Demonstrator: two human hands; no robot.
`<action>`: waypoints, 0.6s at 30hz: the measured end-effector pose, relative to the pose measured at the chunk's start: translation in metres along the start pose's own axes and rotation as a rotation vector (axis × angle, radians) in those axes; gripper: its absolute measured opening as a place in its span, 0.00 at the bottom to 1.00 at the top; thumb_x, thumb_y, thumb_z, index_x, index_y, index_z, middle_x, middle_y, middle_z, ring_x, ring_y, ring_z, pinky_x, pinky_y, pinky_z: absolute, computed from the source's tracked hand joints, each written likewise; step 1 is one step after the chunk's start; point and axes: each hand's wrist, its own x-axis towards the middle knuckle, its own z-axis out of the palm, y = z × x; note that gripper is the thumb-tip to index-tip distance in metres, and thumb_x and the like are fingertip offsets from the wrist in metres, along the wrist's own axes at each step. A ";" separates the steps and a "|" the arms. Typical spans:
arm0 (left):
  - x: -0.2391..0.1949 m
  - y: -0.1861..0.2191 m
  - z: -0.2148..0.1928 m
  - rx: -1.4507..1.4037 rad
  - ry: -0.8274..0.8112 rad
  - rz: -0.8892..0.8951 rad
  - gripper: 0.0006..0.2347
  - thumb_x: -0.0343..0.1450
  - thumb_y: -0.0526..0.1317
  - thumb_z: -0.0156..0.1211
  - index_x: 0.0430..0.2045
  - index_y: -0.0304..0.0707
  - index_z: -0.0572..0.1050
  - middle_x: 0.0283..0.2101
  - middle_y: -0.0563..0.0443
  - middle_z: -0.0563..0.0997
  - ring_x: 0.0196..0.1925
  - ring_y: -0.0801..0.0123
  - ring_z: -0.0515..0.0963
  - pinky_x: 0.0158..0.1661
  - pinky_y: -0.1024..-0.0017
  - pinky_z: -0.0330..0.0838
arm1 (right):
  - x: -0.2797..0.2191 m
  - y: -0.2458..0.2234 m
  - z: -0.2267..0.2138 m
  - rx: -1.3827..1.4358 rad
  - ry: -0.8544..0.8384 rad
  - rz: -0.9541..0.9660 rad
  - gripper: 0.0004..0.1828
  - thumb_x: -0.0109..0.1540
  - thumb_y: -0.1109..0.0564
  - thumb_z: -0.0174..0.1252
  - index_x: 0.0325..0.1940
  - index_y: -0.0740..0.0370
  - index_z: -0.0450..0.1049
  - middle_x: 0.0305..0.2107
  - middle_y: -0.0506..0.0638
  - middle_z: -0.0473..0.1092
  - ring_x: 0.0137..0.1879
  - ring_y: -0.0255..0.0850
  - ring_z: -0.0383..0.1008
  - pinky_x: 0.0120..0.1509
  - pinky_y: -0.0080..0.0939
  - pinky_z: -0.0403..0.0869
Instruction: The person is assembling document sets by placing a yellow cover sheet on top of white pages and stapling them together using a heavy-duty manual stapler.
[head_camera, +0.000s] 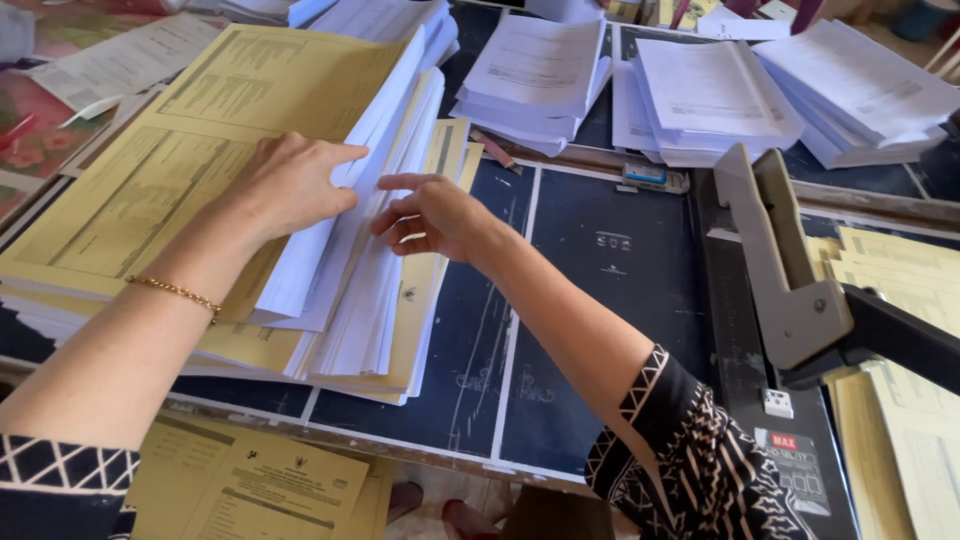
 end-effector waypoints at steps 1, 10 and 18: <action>0.001 -0.002 0.002 -0.001 -0.001 0.019 0.20 0.64 0.40 0.56 0.53 0.51 0.77 0.43 0.26 0.81 0.53 0.33 0.78 0.54 0.43 0.70 | 0.004 -0.001 -0.002 0.018 0.007 0.012 0.25 0.65 0.64 0.42 0.69 0.66 0.59 0.30 0.63 0.74 0.30 0.45 0.77 0.34 0.44 0.81; 0.010 -0.009 0.026 0.095 0.062 0.026 0.23 0.66 0.46 0.59 0.59 0.62 0.71 0.42 0.32 0.82 0.50 0.38 0.80 0.51 0.47 0.73 | -0.027 0.008 0.023 0.014 -0.075 0.024 0.29 0.65 0.62 0.45 0.71 0.67 0.55 0.28 0.63 0.73 0.28 0.47 0.77 0.31 0.46 0.81; -0.140 -0.012 -0.010 -0.966 0.384 -0.301 0.27 0.68 0.45 0.58 0.65 0.45 0.62 0.48 0.43 0.76 0.50 0.67 0.79 0.50 0.73 0.76 | -0.047 0.016 0.028 0.060 -0.142 0.084 0.32 0.63 0.63 0.46 0.74 0.61 0.55 0.30 0.59 0.74 0.29 0.42 0.74 0.36 0.42 0.78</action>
